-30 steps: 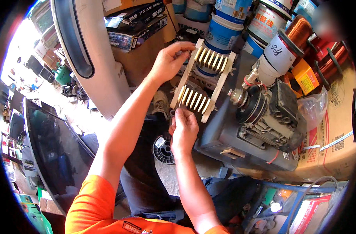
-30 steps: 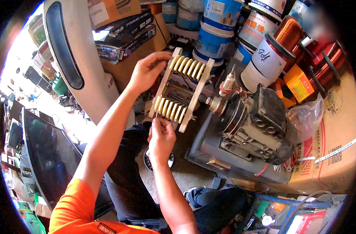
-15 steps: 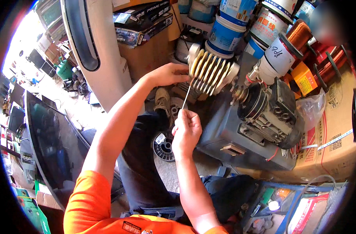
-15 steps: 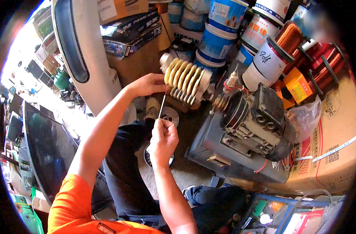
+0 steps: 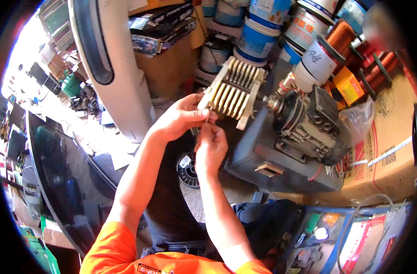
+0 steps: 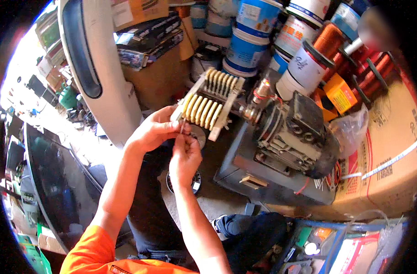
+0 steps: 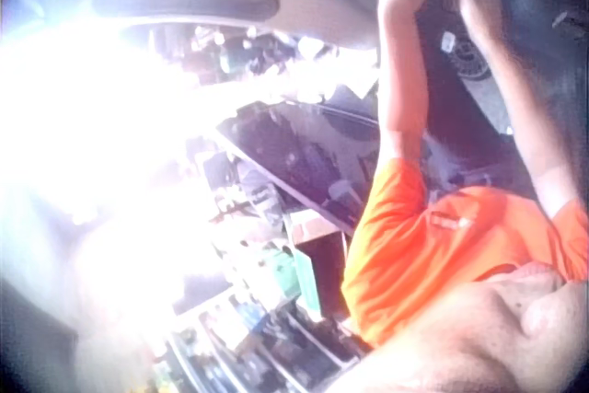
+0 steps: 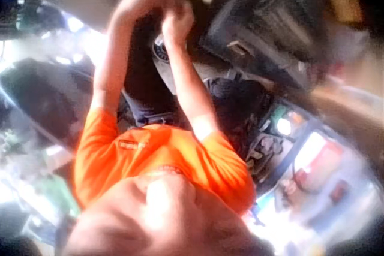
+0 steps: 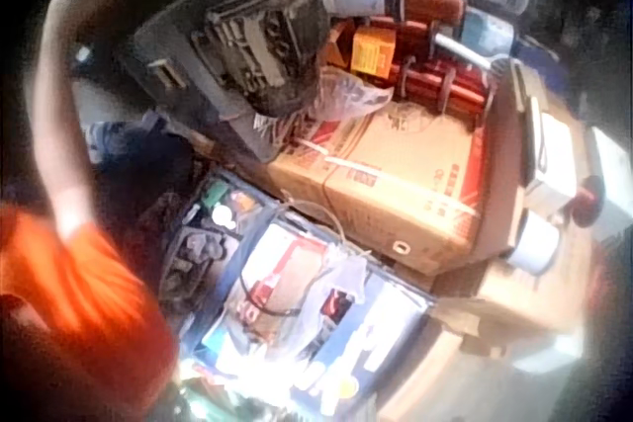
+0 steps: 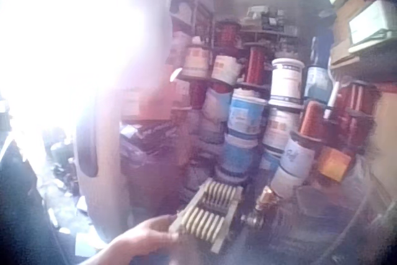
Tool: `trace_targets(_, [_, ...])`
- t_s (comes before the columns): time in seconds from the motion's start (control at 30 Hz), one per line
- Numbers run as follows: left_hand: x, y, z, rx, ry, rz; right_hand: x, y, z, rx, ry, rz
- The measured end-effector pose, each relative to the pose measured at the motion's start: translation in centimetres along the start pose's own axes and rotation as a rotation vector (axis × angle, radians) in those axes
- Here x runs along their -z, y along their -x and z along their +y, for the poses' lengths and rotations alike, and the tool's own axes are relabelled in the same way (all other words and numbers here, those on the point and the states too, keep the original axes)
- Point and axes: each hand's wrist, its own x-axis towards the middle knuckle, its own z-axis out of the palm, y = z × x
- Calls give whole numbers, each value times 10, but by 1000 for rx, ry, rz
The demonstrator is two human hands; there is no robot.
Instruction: The person sits in a workshop and winds white wire onto a wooden slotted bobbin using a motorized winding machine. They manually guide the wire into the slots as the bobbin rotates, then remove the finished coil from the machine.
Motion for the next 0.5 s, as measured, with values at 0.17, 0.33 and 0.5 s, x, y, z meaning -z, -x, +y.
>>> trace_targets(0.17, [-23, -4, -7, -129, -316, 263, 5, 2, 19, 65, 1, 20])
trace_targets(0.33, [-27, -11, -16, -227, -414, 364, 3, 4, 15, 42, -47, -20])
trace_targets(0.5, [-32, -10, -14, -247, -359, 429, 34, 20, -12, 345, 286, -88])
